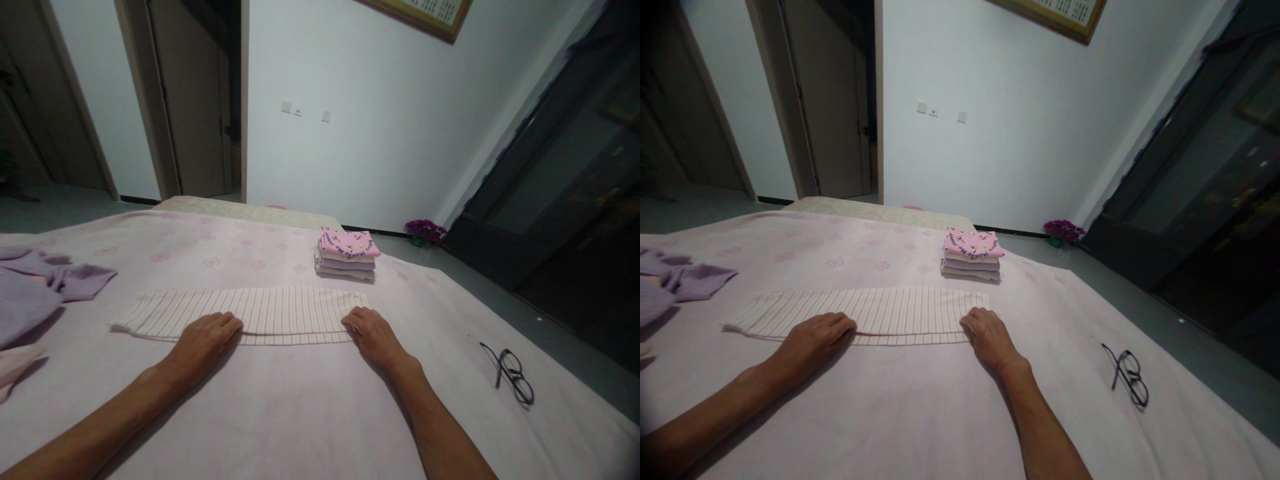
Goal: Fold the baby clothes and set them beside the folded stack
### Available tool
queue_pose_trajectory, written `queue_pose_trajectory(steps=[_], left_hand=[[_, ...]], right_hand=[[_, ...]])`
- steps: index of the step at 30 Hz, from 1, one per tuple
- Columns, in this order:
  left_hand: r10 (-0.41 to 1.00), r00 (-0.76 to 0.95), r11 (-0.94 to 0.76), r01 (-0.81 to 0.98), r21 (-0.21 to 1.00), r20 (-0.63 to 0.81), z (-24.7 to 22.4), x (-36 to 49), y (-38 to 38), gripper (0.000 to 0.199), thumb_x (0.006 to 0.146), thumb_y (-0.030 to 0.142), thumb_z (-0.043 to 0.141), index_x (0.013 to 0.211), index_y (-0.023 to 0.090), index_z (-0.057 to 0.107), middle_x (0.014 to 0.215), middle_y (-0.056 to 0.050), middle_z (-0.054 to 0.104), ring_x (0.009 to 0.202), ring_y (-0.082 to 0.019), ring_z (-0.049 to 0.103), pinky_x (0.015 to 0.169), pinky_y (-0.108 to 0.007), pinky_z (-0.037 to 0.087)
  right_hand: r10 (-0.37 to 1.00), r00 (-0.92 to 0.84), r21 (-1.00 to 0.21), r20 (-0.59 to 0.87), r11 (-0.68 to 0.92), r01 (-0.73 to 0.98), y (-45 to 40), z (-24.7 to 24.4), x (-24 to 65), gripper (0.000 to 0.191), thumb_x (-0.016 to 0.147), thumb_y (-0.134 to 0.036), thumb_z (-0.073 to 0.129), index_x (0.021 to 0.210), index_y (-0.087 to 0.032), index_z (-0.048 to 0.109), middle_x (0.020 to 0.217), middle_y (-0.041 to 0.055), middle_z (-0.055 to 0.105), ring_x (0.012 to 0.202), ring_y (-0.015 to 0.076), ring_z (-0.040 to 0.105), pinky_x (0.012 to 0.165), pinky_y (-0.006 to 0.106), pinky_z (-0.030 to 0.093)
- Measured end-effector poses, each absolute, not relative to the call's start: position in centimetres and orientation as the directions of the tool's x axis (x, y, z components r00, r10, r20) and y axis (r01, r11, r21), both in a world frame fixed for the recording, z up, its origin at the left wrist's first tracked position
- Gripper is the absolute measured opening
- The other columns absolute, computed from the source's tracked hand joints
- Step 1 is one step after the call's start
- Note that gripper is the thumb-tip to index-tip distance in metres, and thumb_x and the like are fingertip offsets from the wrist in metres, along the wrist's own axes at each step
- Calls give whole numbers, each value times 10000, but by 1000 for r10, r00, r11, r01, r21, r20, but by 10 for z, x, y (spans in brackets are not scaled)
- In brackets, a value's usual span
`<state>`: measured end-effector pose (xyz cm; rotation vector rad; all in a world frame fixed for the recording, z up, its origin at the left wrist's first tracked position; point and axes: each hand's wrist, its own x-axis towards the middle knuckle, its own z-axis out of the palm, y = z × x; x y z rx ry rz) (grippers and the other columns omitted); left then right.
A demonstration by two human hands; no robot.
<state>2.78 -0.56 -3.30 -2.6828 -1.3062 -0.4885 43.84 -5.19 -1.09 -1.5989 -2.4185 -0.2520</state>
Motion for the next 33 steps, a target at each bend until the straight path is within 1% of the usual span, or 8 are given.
queue_pose_trajectory(steps=[4,8,16,23,26,30,31,33], left_hand=[[746,549,-605,795,40,378,-29,27,-8,265,981,271,426,875,210,662,819,-55,679,769,-191,619,697,-316,429],[709,588,-647,762,25,390,-27,24,-13,235,971,252,438,849,209,634,802,-42,658,752,-179,593,701,-314,421],[669,636,-703,709,51,385,-27,22,-16,188,961,241,460,846,207,604,828,-45,645,776,-186,569,707,-324,416],[679,668,-720,687,98,306,-22,20,-19,185,968,219,423,884,203,586,898,-56,630,831,-193,556,735,-326,420],[662,683,-738,665,111,309,-18,20,-20,173,965,235,438,886,202,589,902,-54,622,835,-193,551,739,-322,418],[659,671,-739,660,130,341,-17,21,-19,231,976,324,461,841,202,603,845,-41,615,793,-188,553,729,-323,411],[663,664,-737,660,146,346,-17,22,-18,247,980,337,457,836,201,605,846,-41,619,793,-187,559,733,-323,413],[677,647,-729,656,196,351,-19,25,-14,272,998,347,428,862,203,615,881,-44,632,819,-184,576,757,-320,426]], right_hand=[[867,-345,-2,360,370,929,-50,-15,443,268,869,-18,519,931,-219,685,901,49,653,887,211,546,811,316,386],[830,-328,-66,451,398,915,-54,-13,445,294,715,12,537,872,-202,665,858,54,637,885,229,536,828,336,394],[830,-327,-101,452,411,906,-56,-14,448,279,626,-3,508,765,-200,648,790,50,640,832,221,549,805,336,407],[862,-316,-140,397,397,907,-58,-13,450,251,636,-41,493,705,-203,672,757,36,673,772,201,576,796,331,419],[885,-170,-273,433,309,911,-55,-16,457,248,714,-105,465,704,-204,692,769,38,696,767,198,609,796,335,440],[813,204,-590,546,199,782,-47,-18,469,305,763,-177,412,794,-196,714,828,44,710,793,200,643,764,325,500],[780,280,-638,560,190,746,-45,-18,470,318,769,-188,405,825,-194,718,843,45,712,799,203,648,770,333,515],[730,356,-669,584,184,721,-43,-15,468,340,791,-205,400,894,-190,724,899,53,722,844,213,658,817,361,537]])
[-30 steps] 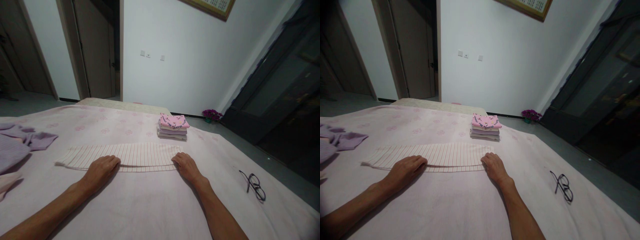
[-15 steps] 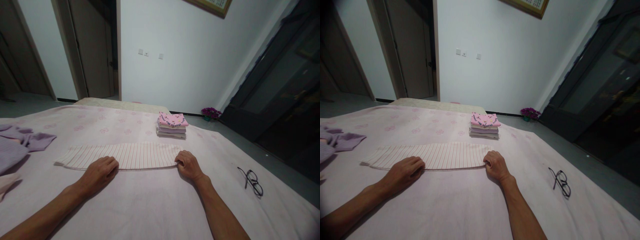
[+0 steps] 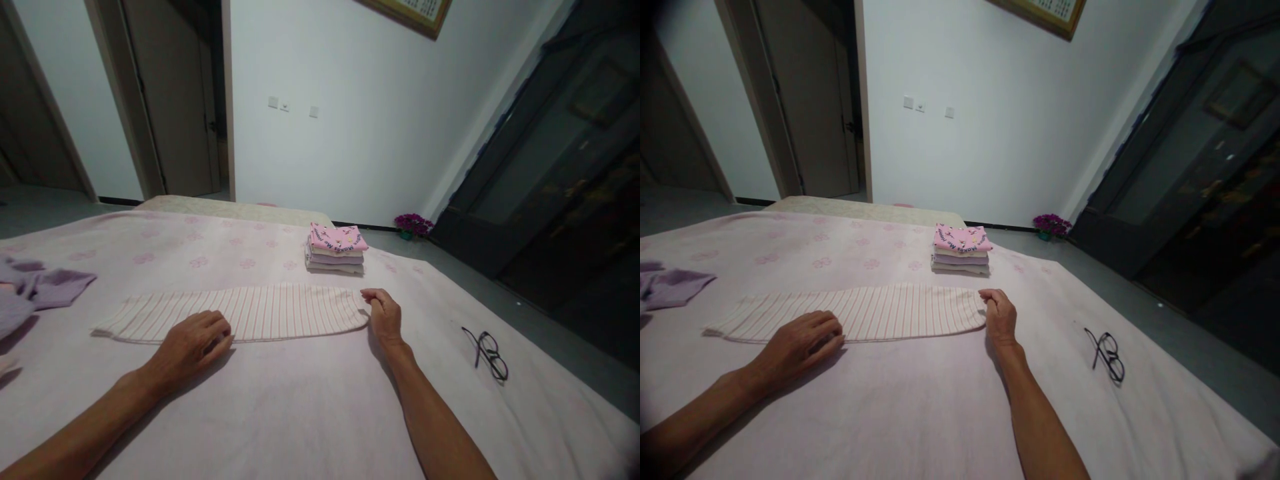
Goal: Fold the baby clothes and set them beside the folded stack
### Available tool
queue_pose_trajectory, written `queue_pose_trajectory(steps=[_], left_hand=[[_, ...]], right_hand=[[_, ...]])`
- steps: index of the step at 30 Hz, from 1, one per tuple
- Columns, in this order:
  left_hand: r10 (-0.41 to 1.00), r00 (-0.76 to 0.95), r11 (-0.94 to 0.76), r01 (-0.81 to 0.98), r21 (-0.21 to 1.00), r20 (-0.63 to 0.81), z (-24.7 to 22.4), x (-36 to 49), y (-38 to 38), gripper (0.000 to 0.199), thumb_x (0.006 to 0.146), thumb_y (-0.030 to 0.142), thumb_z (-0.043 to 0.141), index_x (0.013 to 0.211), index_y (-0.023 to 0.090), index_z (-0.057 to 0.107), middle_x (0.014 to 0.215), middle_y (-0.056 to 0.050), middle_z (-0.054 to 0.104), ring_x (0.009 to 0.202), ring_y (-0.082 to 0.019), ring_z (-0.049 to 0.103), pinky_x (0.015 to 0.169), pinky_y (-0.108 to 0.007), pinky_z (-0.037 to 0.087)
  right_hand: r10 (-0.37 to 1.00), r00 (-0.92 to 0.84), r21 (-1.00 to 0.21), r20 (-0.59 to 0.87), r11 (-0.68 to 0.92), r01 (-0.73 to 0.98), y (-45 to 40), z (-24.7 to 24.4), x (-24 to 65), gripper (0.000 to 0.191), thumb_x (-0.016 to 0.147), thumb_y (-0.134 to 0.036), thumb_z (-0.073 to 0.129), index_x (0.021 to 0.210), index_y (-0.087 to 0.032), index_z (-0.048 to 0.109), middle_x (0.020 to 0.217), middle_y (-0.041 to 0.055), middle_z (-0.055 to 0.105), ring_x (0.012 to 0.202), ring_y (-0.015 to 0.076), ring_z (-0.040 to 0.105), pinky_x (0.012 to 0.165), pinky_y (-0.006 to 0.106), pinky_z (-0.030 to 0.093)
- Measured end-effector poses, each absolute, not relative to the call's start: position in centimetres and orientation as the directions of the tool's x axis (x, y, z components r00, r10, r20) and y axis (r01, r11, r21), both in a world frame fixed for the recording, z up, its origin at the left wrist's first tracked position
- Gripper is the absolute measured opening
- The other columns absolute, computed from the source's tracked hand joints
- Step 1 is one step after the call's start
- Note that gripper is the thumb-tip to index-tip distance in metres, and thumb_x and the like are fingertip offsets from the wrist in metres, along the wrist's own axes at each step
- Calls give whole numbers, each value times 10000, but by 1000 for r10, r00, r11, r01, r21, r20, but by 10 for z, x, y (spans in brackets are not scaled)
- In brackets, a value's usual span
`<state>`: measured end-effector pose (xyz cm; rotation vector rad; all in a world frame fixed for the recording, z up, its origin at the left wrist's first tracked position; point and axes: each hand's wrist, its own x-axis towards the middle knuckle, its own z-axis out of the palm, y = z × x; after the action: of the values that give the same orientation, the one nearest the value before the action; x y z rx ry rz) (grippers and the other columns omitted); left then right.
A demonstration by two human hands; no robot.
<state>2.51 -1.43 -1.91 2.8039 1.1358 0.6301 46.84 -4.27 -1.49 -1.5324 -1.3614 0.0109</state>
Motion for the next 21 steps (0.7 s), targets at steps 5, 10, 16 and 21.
queue_pose_trajectory(steps=[5,10,16,21], left_hand=[[723,627,-691,660,293,290,-25,31,-9,315,1017,374,382,920,214,635,930,-47,638,873,-189,593,792,-315,446],[753,600,-657,671,343,271,-28,29,-8,248,987,365,442,903,218,623,909,-36,635,864,-190,583,781,-310,439],[792,548,-605,637,479,271,-32,23,-9,309,1002,429,411,894,225,617,899,-20,660,850,-176,602,786,-293,444],[936,202,-339,732,591,287,-18,-13,1,425,1008,484,320,906,231,645,831,-12,685,788,-177,637,750,-289,452]], right_hand=[[824,49,-412,565,230,882,-43,-12,441,449,955,-249,344,1265,-153,654,1297,114,671,1246,229,577,1111,410,418],[971,-124,-69,206,141,988,-40,-28,422,610,1035,-411,303,1542,-77,366,1625,143,304,1525,265,226,1247,478,168],[994,-39,63,106,32,997,-34,-41,430,636,1047,-453,242,1553,-81,344,1641,129,262,1533,256,200,1246,482,118],[986,-46,84,159,33,996,-32,-49,434,603,1046,-427,241,1540,-111,380,1630,104,309,1524,242,234,1243,466,127]])
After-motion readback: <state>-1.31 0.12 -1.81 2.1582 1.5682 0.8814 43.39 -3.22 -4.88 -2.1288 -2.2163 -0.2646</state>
